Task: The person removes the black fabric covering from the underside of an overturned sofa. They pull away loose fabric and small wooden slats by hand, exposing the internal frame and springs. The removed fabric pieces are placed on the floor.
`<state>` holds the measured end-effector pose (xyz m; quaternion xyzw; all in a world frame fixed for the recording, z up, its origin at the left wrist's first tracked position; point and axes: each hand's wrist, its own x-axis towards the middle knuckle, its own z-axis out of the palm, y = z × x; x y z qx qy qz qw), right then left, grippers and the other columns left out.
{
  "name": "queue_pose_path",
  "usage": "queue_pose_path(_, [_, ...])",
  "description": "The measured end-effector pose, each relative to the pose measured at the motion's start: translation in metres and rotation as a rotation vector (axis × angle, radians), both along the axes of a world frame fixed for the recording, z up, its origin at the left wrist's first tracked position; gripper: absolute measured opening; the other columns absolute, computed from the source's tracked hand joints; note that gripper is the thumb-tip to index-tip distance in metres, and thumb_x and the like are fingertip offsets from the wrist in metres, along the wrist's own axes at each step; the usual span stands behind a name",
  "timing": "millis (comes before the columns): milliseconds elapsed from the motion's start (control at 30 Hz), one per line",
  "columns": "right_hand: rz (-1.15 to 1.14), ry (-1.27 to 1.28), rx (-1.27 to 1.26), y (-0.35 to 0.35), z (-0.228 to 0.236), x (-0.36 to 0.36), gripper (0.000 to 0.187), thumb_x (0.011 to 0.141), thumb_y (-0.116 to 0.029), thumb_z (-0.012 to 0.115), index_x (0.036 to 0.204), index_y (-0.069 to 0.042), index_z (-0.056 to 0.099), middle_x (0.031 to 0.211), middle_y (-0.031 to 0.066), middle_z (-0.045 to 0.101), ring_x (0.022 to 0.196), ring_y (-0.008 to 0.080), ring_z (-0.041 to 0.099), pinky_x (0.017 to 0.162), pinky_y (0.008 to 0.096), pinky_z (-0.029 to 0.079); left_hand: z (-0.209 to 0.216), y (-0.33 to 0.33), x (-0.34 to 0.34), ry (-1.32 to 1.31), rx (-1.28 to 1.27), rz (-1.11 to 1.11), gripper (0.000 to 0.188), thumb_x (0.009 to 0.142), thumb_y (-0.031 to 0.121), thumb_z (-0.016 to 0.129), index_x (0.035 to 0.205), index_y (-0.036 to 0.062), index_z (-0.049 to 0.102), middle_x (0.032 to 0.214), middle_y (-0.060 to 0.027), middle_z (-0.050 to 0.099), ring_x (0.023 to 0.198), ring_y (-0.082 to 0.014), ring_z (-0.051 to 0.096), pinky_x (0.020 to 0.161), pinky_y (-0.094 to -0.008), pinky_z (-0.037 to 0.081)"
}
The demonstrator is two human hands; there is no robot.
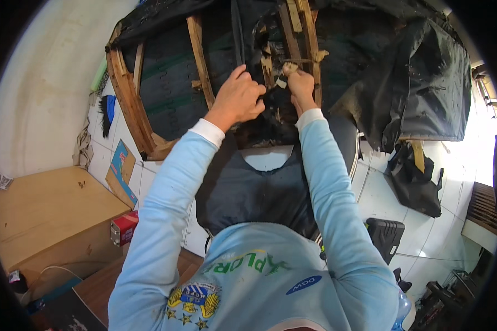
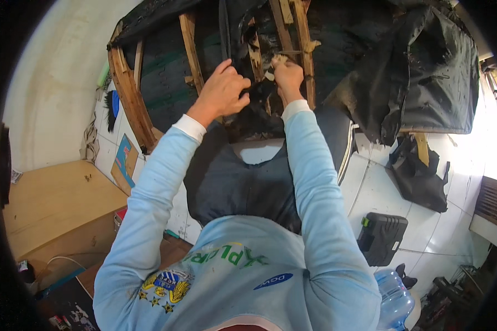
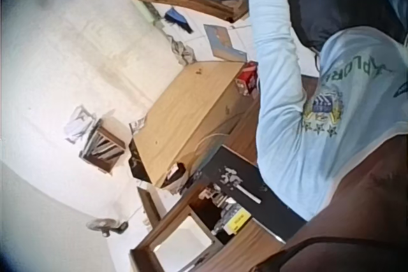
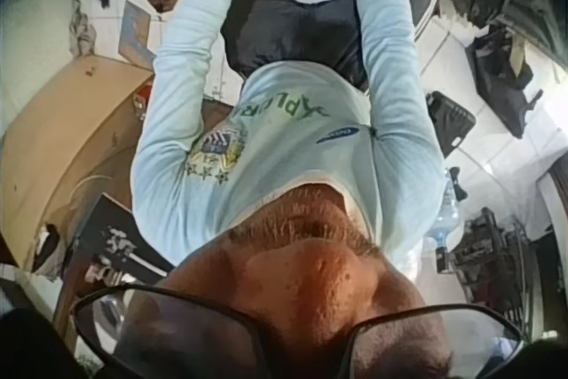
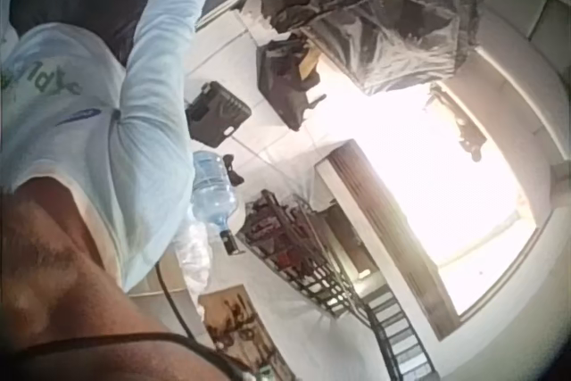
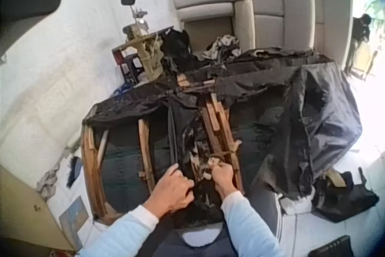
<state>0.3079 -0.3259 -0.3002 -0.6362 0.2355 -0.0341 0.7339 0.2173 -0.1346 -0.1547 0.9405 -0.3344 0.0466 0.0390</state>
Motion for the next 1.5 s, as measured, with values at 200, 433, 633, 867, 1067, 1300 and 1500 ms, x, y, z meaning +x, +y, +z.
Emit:
queue_pose_path(200, [0.104,-0.1,-0.403,0.014,0.046,-0.028,0.036,0.092,-0.03,0.081,0.102,0.004,0.078,0.085,0.0204,0.077,0.08,0.0264,0.073,0.076,0.043,0.055,-0.017,-0.024,0.005,0.065,0.246,0.338,0.036,0.092,0.044,0.072,0.102,0.0106,0.081,0.087,-0.0108,0.077,0.105,-0.0279,0.066,0.121,-0.0488,0.032])
queue_pose_path(433, [-0.045,-0.017,-0.162,-0.008,0.012,-0.019,0.039,0.095,-0.03,0.079,0.101,0.009,0.077,0.088,0.0215,0.078,0.083,0.028,0.075,0.078,0.0404,0.055,0.005,-0.002,-0.019,0.04,0.071,-0.081,0.024,0.095,0.032,0.071,0.085,0.0118,0.08,0.084,-0.0019,0.072,0.105,-0.0255,0.061,0.124,-0.0508,0.03])
queue_pose_path(633, [0.233,-0.232,-0.574,0.001,0.069,-0.042,0.036,0.092,-0.029,0.08,0.109,0.003,0.076,0.093,0.0248,0.076,0.086,0.042,0.074,0.078,0.0458,0.056,-0.018,0.041,-0.036,0.04,0.171,0.108,0.022,0.096,0.031,0.071,0.106,0.0115,0.076,0.109,-0.0058,0.069,0.117,-0.0294,0.058,0.106,-0.0535,0.047])
queue_pose_path(867, [0.048,-0.117,-0.668,-0.028,0.062,-0.057,0.035,0.091,-0.027,0.081,0.106,0.005,0.076,0.091,0.0211,0.078,0.087,0.0416,0.076,0.081,0.0477,0.058,-0.085,0.047,-0.008,0.278,-0.293,0.487,0.033,0.099,0.033,0.067,0.127,0.0168,0.065,0.11,-0.009,0.072,0.111,-0.0385,0.063,0.092,-0.0522,0.053])
queue_pose_path(1067, [-0.181,-0.258,-0.967,-0.02,0.034,-0.055,0.064,0.089,-0.023,0.08,0.145,-0.001,0.057,0.138,0.0253,0.06,0.121,0.0468,0.061,0.099,0.0503,0.049,-0.058,-0.014,0.04,0.006,-0.566,0.722,0.059,0.091,0.043,0.076,0.133,0.0067,0.056,0.129,-0.0223,0.058,0.119,-0.0427,0.061,0.097,-0.0528,0.051])
queue_pose_path(1300, [0.208,-0.477,-1.399,0.012,0.046,-0.063,0.045,0.091,-0.023,0.074,0.132,-0.006,0.068,0.134,0.015,0.063,0.144,0.0451,0.041,0.117,0.0591,0.033,-0.032,-0.051,0.062,0.069,-0.401,0.844,0.083,0.082,0.057,0.084,0.14,0.0054,0.053,0.145,-0.0255,0.048,0.132,-0.0471,0.053,0.106,-0.0628,0.045])
queue_pose_path(1500, [0.277,-0.287,-1.29,0.0,0.037,-0.053,0.035,0.09,-0.027,0.074,0.118,-0.005,0.075,0.127,0.0172,0.069,0.148,0.0483,0.039,0.12,0.0634,0.027,-0.052,-0.049,0.077,0.071,-0.351,0.809,0.054,0.09,0.048,0.076,0.119,0.0032,0.069,0.152,-0.0306,0.049,0.13,-0.0484,0.058,0.105,-0.0585,0.05])
